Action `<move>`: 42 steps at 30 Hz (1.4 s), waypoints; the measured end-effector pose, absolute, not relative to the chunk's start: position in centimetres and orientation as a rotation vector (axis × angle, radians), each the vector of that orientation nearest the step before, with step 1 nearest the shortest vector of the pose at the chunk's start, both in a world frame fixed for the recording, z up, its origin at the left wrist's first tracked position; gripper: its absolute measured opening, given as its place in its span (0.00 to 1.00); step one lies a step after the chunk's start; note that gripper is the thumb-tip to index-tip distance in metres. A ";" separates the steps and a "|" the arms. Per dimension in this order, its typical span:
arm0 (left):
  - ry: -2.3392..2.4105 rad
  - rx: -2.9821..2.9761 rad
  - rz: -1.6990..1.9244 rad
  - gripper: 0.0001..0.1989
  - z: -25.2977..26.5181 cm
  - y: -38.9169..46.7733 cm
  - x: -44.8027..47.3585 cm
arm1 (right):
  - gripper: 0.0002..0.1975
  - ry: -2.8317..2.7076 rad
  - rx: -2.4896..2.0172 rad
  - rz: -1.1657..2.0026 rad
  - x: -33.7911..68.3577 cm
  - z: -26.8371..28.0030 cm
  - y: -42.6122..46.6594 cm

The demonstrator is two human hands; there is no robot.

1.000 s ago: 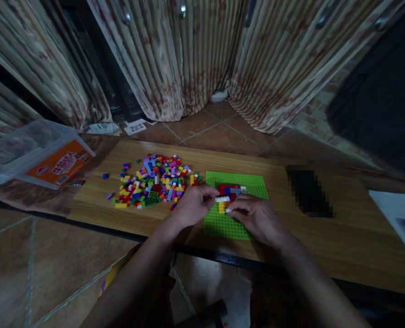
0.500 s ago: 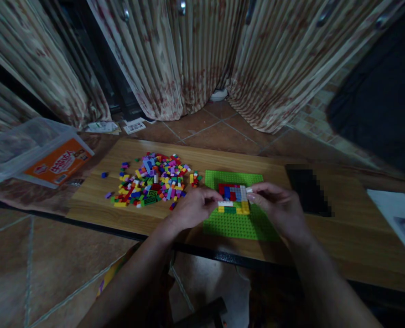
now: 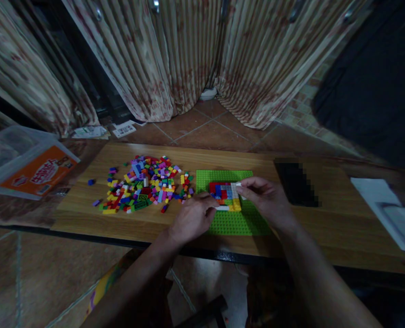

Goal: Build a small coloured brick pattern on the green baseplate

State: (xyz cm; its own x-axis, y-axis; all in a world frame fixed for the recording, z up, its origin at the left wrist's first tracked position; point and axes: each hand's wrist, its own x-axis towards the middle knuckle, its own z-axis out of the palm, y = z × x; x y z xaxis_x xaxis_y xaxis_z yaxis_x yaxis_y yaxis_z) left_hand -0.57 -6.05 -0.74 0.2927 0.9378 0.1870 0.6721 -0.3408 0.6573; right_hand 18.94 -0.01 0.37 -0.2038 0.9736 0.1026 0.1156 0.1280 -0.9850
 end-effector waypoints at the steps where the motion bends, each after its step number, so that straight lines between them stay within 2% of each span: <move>1: 1.442 2.128 0.774 0.09 -0.9 -6.1 -0.5 | 0.12 -1.518 -1.114 1.207 19.0 0.2 0.0; 13: 1.447 2.237 0.851 0.10 -1.5 -6.5 -0.1 | 0.14 -1.546 -1.212 1.276 18.3 0.6 -0.3; 27: 1.424 2.285 0.851 0.11 -1.7 -6.5 -0.1 | 0.10 -1.634 -1.126 1.274 18.2 -0.3 -0.4; 42: 1.487 2.381 1.001 0.09 -4.0 -7.2 0.3 | 0.10 -2.180 -1.066 0.881 17.6 1.0 -1.4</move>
